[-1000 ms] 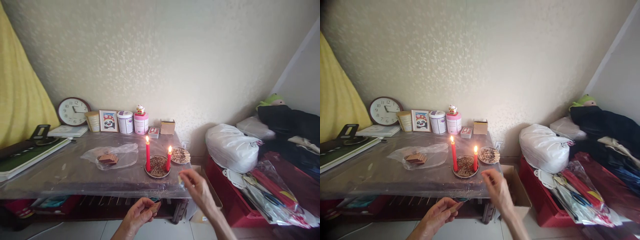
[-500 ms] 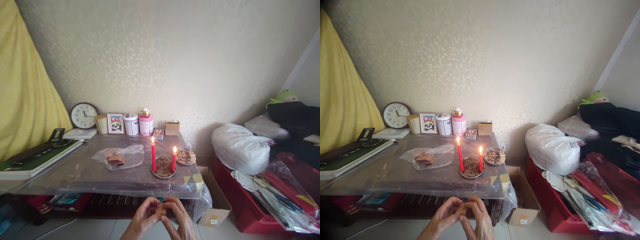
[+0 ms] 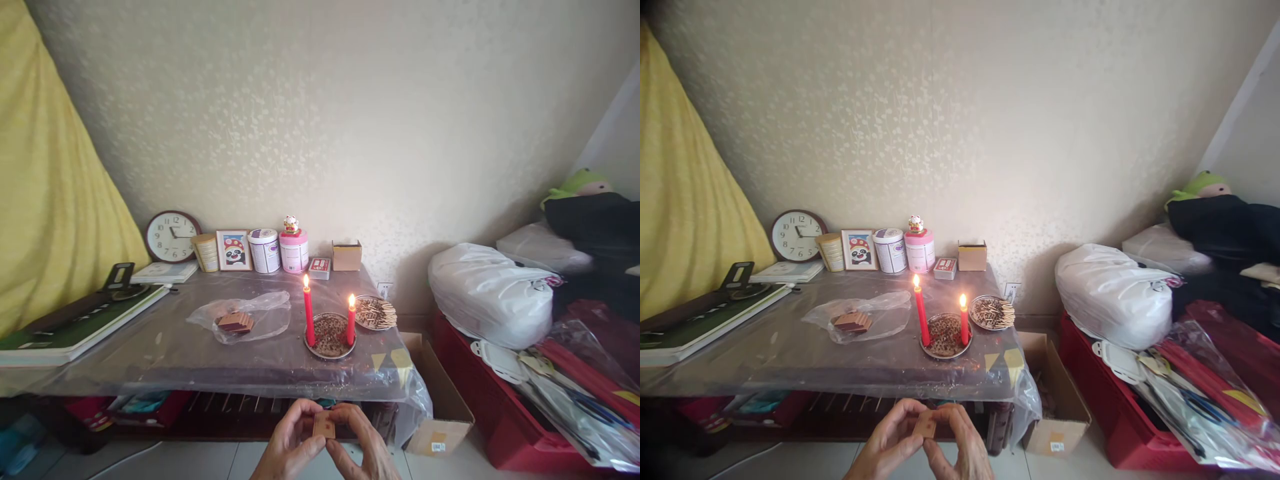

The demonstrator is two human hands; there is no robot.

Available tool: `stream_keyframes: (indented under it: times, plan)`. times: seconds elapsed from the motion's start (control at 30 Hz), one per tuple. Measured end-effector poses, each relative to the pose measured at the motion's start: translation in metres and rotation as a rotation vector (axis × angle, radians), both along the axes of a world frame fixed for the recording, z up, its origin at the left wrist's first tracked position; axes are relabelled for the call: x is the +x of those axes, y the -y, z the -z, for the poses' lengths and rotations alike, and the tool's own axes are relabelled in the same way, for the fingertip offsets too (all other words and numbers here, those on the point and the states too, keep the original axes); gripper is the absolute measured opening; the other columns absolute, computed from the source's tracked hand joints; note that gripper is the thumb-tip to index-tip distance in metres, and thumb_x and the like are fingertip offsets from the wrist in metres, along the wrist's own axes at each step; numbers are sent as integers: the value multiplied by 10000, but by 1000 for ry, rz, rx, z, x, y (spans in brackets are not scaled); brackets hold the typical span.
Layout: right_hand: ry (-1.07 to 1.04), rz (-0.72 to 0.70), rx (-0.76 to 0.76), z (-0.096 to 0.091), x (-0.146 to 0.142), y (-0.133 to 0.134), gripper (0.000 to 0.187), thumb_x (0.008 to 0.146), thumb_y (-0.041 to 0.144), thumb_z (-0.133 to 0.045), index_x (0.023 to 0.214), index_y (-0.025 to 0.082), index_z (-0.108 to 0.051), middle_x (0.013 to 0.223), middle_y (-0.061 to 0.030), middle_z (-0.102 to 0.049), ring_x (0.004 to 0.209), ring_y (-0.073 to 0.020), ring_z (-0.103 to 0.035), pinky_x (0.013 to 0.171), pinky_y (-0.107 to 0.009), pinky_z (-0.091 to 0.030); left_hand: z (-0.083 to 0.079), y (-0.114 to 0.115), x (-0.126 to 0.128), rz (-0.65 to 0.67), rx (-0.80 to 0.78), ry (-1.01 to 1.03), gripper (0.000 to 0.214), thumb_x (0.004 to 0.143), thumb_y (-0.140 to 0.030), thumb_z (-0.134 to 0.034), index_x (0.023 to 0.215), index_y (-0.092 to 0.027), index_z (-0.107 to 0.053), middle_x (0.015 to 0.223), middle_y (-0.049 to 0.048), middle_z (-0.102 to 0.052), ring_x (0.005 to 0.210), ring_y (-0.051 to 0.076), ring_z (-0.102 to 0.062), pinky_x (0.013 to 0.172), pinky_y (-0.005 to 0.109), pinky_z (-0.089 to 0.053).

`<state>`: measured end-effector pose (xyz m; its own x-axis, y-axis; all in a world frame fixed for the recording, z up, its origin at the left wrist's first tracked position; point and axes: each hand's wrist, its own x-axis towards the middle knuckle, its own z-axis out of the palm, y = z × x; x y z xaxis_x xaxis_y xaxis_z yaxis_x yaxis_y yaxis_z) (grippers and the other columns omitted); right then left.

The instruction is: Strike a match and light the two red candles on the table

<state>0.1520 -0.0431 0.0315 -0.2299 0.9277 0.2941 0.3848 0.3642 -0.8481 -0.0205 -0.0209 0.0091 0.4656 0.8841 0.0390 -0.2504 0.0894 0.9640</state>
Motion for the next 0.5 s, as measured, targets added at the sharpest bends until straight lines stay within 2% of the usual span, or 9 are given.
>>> stream_keyframes:
  times: [0.13, 0.3, 0.4, 0.5]
  plan:
    - [-38, -7, -67, -4, -1, 1, 192, 803, 340, -587, 956, 228, -611, 993, -46, -635, 919, -186, -636, 846, -256, -494, 7, -1, 3, -54, 19, -35, 343, 710, -407, -654, 964, -205, -545, 911, 68, -630, 900, 231, -560, 788, 334, -402]
    - [-85, -11, -149, -8, 1, 1, 196, 795, 341, -589, 951, 225, -615, 1007, -41, -634, 923, -187, -636, 853, -256, -488, 4, 2, 7, -21, -12, 29, 336, 714, -404, -648, 958, -206, -528, 858, 64, -658, 874, 223, -584, 790, 339, -398]
    - [-87, -11, -173, -4, 1, 0, 210, 780, 353, -595, 953, 236, -614, 1021, -36, -637, 931, -188, -636, 860, -255, -484, 2, 3, 8, -9, -34, 60, 332, 711, -410, -649, 944, -215, -515, 842, 58, -668, 857, 215, -593, 786, 334, -399]
    - [-107, 45, -162, 7, -1, -2, 230, 750, 378, -613, 944, 253, -618, 1023, -27, -643, 915, -185, -643, 847, -239, -488, 7, 2, 8, -26, -48, 35, 345, 696, -402, -668, 943, -216, -514, 813, 47, -663, 826, 200, -595, 774, 322, -398]
